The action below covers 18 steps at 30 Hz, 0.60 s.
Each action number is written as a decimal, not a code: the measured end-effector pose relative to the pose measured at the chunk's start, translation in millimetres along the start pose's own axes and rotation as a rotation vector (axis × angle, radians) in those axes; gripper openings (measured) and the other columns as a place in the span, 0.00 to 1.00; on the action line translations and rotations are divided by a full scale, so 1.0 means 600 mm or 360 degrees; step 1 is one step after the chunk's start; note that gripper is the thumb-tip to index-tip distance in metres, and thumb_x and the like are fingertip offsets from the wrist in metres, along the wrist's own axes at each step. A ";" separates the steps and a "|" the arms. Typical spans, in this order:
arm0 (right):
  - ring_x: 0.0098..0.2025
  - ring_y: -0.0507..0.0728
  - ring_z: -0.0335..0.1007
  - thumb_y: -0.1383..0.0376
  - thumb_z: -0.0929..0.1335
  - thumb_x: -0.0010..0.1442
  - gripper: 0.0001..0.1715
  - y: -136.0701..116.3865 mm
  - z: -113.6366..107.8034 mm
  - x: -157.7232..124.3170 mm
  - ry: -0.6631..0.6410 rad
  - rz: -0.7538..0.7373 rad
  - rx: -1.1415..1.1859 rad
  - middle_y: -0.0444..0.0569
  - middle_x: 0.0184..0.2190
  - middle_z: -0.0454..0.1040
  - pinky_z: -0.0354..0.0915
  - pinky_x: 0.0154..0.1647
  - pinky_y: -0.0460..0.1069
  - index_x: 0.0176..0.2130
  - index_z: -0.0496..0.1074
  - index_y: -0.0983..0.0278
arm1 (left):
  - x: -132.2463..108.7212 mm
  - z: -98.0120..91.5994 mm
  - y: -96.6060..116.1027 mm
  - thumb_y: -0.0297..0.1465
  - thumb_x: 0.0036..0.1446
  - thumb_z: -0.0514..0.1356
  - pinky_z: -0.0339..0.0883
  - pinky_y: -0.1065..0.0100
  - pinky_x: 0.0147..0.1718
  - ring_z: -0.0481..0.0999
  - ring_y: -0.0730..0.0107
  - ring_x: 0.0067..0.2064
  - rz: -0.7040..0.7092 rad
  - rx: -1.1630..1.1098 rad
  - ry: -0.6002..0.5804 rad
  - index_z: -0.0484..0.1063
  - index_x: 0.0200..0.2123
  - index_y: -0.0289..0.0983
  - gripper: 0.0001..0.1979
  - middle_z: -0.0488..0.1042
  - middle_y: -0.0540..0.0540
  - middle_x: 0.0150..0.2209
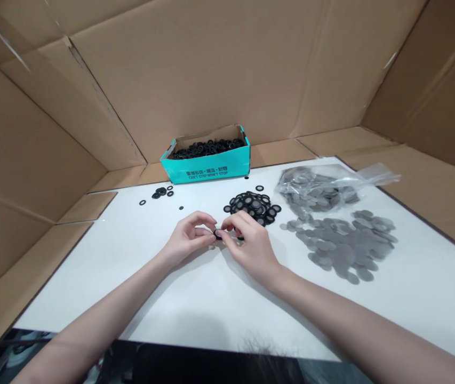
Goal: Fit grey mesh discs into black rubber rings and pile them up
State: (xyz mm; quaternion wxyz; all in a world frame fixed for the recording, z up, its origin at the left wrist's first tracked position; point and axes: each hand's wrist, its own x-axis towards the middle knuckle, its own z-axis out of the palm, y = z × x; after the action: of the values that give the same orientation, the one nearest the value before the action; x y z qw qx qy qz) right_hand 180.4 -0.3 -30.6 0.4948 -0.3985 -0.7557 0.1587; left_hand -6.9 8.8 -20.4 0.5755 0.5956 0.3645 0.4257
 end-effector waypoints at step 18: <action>0.30 0.53 0.66 0.66 0.63 0.67 0.11 0.010 0.001 0.001 -0.0444 0.0077 0.0113 0.45 0.28 0.69 0.60 0.31 0.48 0.31 0.65 0.62 | -0.002 0.000 0.003 0.38 0.57 0.66 0.70 0.72 0.35 0.72 0.73 0.37 0.0064 0.0082 -0.0076 0.71 0.41 0.36 0.14 0.71 0.47 0.36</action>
State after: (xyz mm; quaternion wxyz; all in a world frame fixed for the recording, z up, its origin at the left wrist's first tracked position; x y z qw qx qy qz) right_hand 182.1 4.0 -34.2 0.3949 -0.3731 -0.8012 0.2509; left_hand -7.6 7.8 -18.8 0.5598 0.6273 0.3495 0.4134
